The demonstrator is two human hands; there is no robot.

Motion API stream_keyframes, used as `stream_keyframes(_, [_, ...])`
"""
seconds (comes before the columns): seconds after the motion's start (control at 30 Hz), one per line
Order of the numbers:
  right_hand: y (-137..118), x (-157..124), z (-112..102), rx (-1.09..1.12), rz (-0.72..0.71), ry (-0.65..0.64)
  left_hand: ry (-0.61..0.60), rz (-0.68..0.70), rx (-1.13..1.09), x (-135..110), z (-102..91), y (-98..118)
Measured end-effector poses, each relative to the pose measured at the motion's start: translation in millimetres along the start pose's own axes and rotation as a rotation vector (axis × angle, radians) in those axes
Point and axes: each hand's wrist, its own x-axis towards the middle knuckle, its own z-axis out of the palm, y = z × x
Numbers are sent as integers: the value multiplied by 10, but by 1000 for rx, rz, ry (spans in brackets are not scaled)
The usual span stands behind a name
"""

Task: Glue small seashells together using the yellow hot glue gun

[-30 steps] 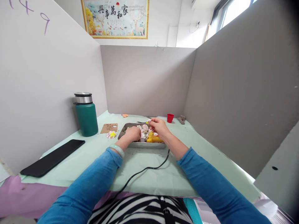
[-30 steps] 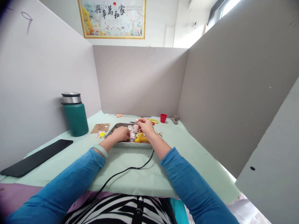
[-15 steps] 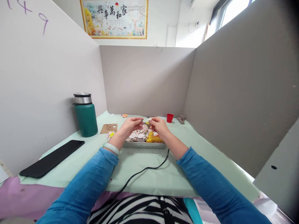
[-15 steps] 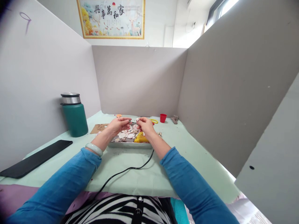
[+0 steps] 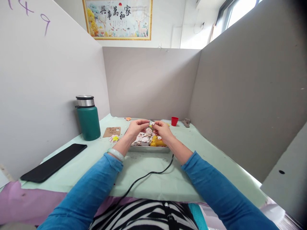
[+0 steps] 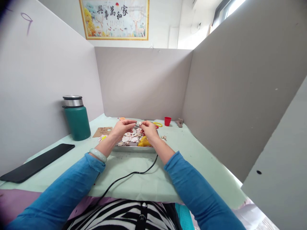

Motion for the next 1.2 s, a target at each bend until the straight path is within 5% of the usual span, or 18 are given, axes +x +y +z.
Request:
stream_keyframes(0.6, [46,20,29,-5,3,-25,40,123,342,9,46,-45])
stream_keyframes(1.2, [88,40,32,-21,-17,-5,45,85,329,17,49,-74])
